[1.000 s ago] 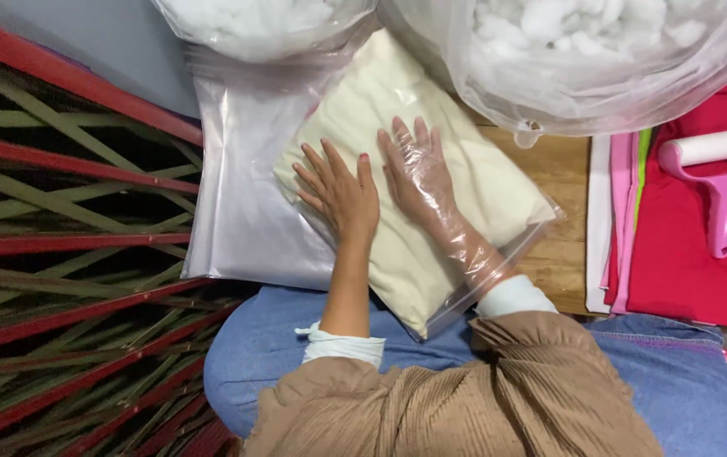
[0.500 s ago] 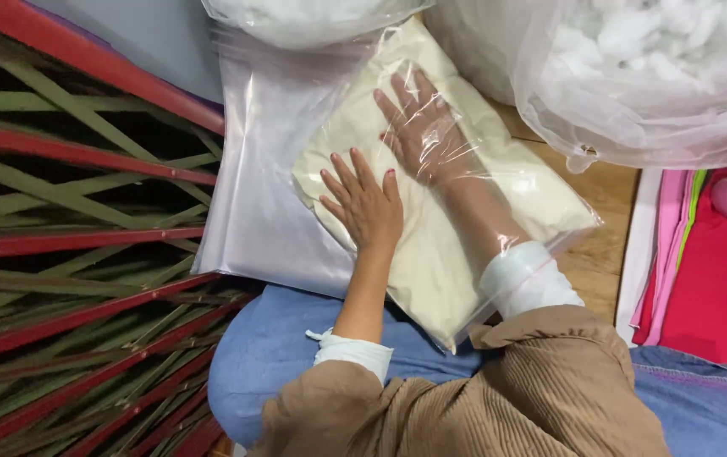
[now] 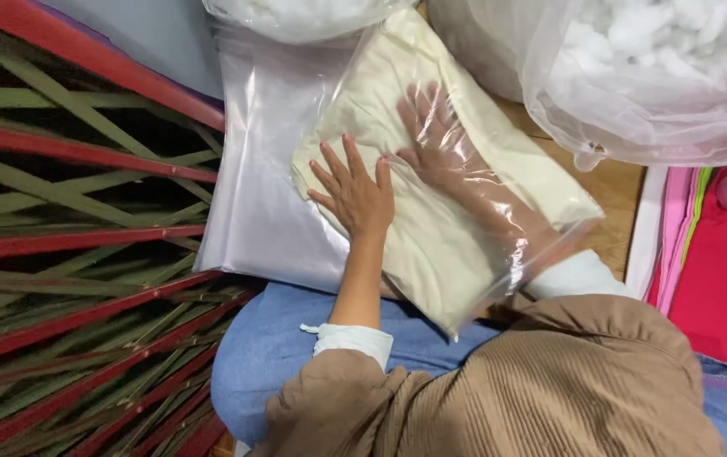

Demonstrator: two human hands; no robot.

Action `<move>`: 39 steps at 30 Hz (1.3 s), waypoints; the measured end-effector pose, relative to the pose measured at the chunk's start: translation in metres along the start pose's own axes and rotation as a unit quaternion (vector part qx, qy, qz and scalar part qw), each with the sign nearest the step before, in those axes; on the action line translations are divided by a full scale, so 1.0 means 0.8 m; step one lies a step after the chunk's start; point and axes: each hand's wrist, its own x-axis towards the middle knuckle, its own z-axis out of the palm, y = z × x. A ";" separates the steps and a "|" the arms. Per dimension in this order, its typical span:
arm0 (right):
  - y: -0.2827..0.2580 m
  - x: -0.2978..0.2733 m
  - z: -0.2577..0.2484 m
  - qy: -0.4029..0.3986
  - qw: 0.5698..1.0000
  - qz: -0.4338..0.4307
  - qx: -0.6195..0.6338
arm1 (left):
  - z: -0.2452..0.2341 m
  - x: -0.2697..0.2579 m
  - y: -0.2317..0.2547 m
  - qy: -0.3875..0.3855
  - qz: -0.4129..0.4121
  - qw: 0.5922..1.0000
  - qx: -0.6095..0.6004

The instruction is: Cleaning a pillow with a lint roller and inserting it into a plastic bag for packaging

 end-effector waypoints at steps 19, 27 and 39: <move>-0.122 -0.235 -0.021 -0.061 0.974 0.205 -0.078 | -0.044 -0.128 0.000 -0.011 0.112 0.993 -0.028; -0.177 -0.250 -0.032 -0.240 0.959 0.144 -0.049 | -0.015 -0.152 0.007 -0.063 0.130 0.989 0.007; -0.065 -0.276 -0.059 0.060 0.967 0.157 -0.192 | -0.023 -0.173 0.039 -0.056 0.215 0.974 0.039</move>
